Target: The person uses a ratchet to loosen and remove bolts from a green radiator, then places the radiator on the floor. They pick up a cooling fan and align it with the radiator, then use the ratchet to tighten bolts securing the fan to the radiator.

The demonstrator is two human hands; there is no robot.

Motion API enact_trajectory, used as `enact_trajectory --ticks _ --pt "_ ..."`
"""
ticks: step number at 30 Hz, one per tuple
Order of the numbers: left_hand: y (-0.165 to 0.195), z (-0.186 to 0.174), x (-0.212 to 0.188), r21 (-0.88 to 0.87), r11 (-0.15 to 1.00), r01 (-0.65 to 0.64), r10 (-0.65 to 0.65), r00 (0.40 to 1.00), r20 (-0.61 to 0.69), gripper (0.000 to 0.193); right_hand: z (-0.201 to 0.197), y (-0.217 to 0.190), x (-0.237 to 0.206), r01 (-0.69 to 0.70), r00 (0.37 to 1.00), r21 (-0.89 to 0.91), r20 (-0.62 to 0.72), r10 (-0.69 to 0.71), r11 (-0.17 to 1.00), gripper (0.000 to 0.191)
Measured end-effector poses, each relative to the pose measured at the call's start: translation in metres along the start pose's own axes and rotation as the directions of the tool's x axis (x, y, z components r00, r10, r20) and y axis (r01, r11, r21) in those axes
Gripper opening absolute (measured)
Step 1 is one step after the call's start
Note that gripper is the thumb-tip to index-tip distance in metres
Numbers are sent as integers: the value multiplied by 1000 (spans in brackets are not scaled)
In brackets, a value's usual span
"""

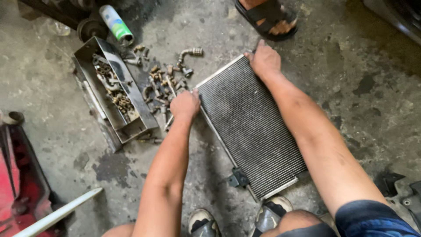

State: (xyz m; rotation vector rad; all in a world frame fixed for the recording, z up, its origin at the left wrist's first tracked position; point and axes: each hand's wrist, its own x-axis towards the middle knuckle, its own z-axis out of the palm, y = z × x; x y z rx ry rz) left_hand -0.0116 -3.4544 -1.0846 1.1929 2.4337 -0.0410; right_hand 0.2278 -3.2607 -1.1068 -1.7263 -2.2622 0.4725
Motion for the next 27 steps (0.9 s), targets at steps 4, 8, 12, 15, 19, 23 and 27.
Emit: enact_trajectory --ticks 4,8,12,15,19,23,27 --pt "-1 -3 -1 0 1000 -30 30 1000 3 52 6 5 5 272 962 -150 18 -272 951 21" --pt "-8 -3 3 -119 993 21 -20 1000 13 56 6 15 7 431 899 -147 149 -411 890 24" --pt "-5 -1 0 -108 993 48 -46 999 27 61 5 18 5 344 935 -21 98 -341 939 37" --pt "-2 -1 -3 -63 998 -10 9 1000 -11 57 5 15 3 369 928 -71 73 -365 927 36" --pt "-6 0 -3 -139 988 73 -67 997 49 59 -1 15 -4 435 900 -138 99 -425 890 28" --pt "-11 2 -2 -98 992 80 -77 996 37 64 -6 19 -7 430 902 -127 91 -422 894 26" --pt "-7 2 -7 -84 996 -19 17 1000 -24 57 1 18 3 173 982 184 -111 -154 968 27"
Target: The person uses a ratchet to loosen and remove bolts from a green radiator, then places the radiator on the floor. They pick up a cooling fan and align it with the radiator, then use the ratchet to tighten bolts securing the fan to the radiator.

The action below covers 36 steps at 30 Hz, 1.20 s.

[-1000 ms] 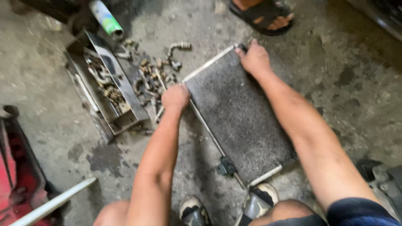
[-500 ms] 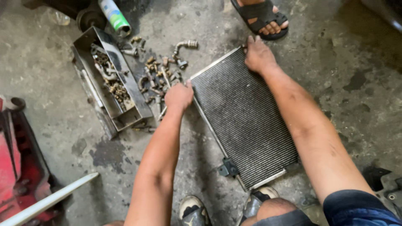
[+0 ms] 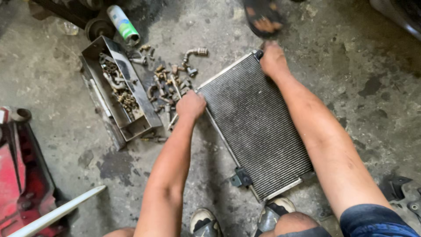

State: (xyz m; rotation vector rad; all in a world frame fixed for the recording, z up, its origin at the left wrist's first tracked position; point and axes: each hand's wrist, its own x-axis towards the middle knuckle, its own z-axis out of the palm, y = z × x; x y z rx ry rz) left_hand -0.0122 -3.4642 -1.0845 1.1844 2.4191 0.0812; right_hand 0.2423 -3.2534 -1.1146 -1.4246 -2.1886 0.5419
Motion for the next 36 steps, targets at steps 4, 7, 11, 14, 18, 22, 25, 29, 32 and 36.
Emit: enact_trajectory --ticks 4,7,11,14,18,22,25,29,32,36 --pt "4 -7 -7 11 999 35 -36 999 26 59 1 2 15 -543 813 589 191 550 598 25" --pt "3 -9 -6 24 1000 -19 19 1000 -9 53 -2 2 15 -492 859 437 102 502 753 38" --pt "-5 7 8 -12 1000 20 -21 999 -25 52 -3 -10 -1 -215 970 -148 82 229 965 58" --pt "-14 26 19 -272 962 -11 -68 957 -282 51 0 -14 -11 14 999 -142 37 -9 990 34" --pt "-24 51 12 -964 260 63 -62 997 48 42 5 -5 -10 92 986 -153 149 -69 984 33" --pt "-16 77 -20 -862 -205 463 106 886 451 30 7 3 -2 33 983 -130 185 -8 991 30" --pt "1 96 -37 -787 -330 522 246 852 462 26 2 -1 2 78 973 -150 226 -43 986 29" --pt "17 109 -44 -717 -449 533 293 846 445 23 -7 -11 2 10 966 -164 256 32 986 27" --pt "25 110 -42 -684 -509 523 331 852 405 30 -7 -8 -1 -122 991 24 52 121 992 23" --pt "37 110 -40 -666 -547 508 310 861 402 28 4 5 -4 -95 993 48 -63 98 994 24"
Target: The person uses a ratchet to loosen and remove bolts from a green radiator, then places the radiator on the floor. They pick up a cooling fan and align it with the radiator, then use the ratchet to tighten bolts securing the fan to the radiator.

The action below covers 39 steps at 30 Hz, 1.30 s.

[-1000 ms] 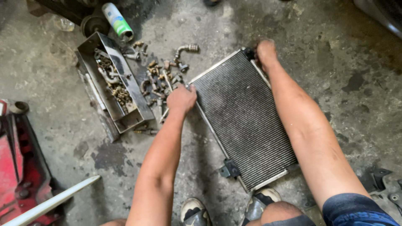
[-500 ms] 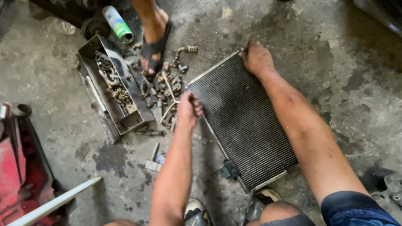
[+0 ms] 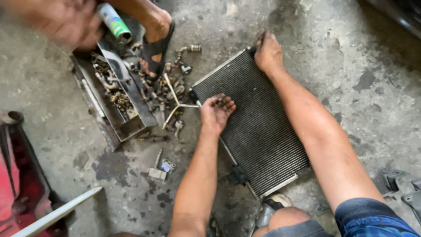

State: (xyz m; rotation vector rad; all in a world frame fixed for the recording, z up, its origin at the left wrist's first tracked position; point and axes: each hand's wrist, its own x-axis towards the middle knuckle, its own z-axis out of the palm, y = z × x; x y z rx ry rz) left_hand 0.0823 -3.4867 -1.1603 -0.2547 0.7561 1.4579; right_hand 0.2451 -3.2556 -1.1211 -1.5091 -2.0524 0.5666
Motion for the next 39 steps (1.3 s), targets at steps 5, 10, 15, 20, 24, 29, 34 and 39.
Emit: enact_trajectory --ticks 5,10,15,20,24,29,34,39 --pt "-13 3 -3 -2 1000 20 -20 1000 14 28 0 10 -10 71 994 -28 -84 -73 997 83" --pt "-23 -4 -16 27 999 46 -46 999 -17 28 -3 13 -30 46 996 106 75 -54 993 36" --pt "-18 -8 -33 49 999 24 -24 1000 9 26 -5 32 -27 -194 978 164 -49 204 967 19" --pt "-4 -12 -51 66 998 -25 21 998 67 26 -32 84 -18 -226 965 64 152 215 972 32" --pt "-10 -7 -52 66 998 -3 -1 999 51 24 -32 113 -27 -66 923 -71 374 88 995 39" --pt "-39 21 -43 20 995 101 -103 991 84 34 -34 104 -32 70 940 -132 341 -21 989 20" --pt "-63 63 -33 84 983 165 -166 986 15 49 -93 23 -69 -168 902 177 425 78 970 42" --pt "-71 81 -50 38 952 304 -306 950 67 38 -178 7 -183 172 952 336 184 -244 926 52"
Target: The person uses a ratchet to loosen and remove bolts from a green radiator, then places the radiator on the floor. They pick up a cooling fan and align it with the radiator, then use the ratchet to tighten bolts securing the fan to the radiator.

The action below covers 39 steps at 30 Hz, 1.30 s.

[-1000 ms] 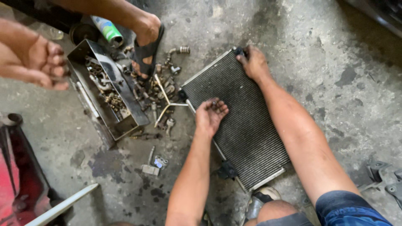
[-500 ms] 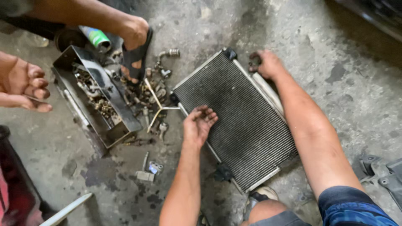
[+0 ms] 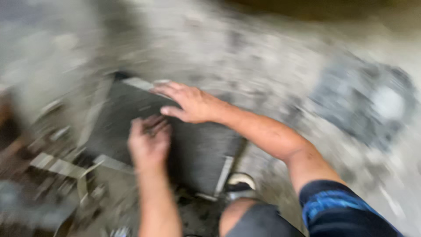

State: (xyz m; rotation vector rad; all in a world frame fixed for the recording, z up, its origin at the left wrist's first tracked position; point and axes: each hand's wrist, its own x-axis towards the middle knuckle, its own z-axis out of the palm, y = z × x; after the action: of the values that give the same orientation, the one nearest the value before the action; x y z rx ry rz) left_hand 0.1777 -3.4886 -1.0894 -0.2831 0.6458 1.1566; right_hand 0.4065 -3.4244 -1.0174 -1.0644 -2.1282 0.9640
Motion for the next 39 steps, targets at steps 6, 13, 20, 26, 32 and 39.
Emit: enact_trajectory --ticks 6,13,20,26,32,39 --pt "78 -64 -77 575 803 156 -84 985 -149 42 -151 112 -250 -678 403 87 -786 468 730 26" --pt "110 -179 -99 910 -141 390 440 848 -296 35 -191 152 -573 -951 -282 300 -939 196 71 78" --pt "69 -189 -119 563 -708 425 325 905 -274 30 -139 137 -590 -854 -502 515 -774 386 -77 90" --pt "47 -202 -108 451 -797 403 321 914 -248 29 -77 54 -627 -913 -380 406 -830 408 -24 72" --pt "52 -232 -149 397 -835 382 327 924 -200 30 -100 54 -649 -454 -796 891 -400 454 -12 78" --pt "66 -246 -150 307 -938 164 159 986 -41 34 -121 60 -635 -171 -753 976 -216 622 132 63"
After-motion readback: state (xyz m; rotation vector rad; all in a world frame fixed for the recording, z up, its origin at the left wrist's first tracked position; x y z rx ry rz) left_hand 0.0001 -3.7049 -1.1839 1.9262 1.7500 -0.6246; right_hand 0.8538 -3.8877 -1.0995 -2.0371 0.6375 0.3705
